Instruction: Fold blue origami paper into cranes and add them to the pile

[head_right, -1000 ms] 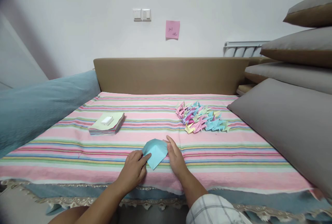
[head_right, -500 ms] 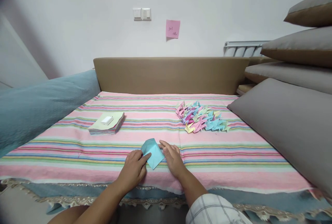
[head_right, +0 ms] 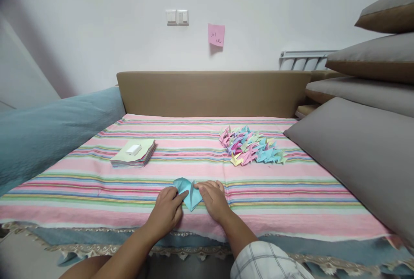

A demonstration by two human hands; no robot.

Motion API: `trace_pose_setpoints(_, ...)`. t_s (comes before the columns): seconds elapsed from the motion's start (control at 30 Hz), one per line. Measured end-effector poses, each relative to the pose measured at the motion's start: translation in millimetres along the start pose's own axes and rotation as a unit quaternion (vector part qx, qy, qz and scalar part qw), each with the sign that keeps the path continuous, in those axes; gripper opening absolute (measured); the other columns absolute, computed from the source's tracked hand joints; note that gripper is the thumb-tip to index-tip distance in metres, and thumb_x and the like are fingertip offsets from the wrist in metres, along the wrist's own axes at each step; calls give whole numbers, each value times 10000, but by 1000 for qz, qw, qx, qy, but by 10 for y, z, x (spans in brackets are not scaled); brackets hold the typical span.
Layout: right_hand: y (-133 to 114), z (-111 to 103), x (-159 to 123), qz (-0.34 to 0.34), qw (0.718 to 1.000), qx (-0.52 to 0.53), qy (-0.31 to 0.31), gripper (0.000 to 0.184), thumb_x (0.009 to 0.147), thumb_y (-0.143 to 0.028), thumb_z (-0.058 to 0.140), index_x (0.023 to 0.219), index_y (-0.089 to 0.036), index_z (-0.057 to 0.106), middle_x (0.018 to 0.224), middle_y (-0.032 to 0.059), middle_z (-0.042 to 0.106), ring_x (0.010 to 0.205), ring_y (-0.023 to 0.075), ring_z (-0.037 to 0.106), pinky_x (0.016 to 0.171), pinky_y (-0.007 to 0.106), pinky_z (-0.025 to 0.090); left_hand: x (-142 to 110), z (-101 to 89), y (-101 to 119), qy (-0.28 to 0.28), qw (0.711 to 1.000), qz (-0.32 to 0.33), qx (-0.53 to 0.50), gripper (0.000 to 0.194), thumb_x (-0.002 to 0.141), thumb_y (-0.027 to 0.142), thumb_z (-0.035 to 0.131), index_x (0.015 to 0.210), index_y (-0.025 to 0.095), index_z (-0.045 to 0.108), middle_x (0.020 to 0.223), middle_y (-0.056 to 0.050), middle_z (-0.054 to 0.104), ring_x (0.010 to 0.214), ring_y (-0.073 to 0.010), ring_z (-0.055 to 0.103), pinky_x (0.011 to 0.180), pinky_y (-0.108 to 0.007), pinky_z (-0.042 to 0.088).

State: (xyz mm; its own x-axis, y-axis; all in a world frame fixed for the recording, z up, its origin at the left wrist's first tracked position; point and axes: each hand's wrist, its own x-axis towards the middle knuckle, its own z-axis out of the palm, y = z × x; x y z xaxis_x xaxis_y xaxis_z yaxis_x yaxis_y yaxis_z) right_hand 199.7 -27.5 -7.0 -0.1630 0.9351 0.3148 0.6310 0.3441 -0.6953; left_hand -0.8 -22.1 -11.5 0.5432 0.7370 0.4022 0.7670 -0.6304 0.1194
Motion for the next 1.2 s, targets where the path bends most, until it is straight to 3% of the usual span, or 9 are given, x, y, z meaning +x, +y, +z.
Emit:
trace_pose_setpoints(0.23, 37, 80, 93, 36, 997, -59, 19, 322, 910, -316, 347, 1104, -301, 604, 1109, 2, 639, 1045, 189, 509, 936, 388, 285, -11, 26, -6, 9, 1000, 1, 2, 460, 750, 104, 454, 1176, 244, 558, 973, -81, 518, 970, -246, 453, 874, -450, 386)
trace_pose_setpoints(0.5, 115, 47, 273, 68, 993, -92, -33, 354, 879, -213, 370, 1126, -341, 589, 1098, 8, 598, 1020, 196, 482, 870, 354, 315, -32, 67, -29, 14, 1000, 7, 5, 456, 756, 109, 462, 1184, 236, 556, 1007, -95, 525, 988, -253, 449, 890, -460, 381)
trace_pose_setpoints(0.63, 106, 29, 307, 65, 991, -108, -52, 393, 855, -148, 381, 1096, -358, 610, 1042, 12, 596, 971, 192, 483, 830, 338, 312, -33, 67, -26, 15, 1000, 8, 5, 466, 745, 104, 466, 1183, 237, 556, 996, -92, 524, 984, -251, 450, 890, -460, 382)
trace_pose_setpoints(1.2, 133, 76, 223, 18, 993, -118, -23, 385, 812, -92, 425, 968, -334, 681, 1021, 19, 606, 976, 191, 477, 825, 335, 307, -34, 53, -15, 12, 1000, 6, 2, 474, 740, 103, 468, 1189, 232, 552, 1015, -93, 510, 1001, -254, 437, 903, -465, 375)
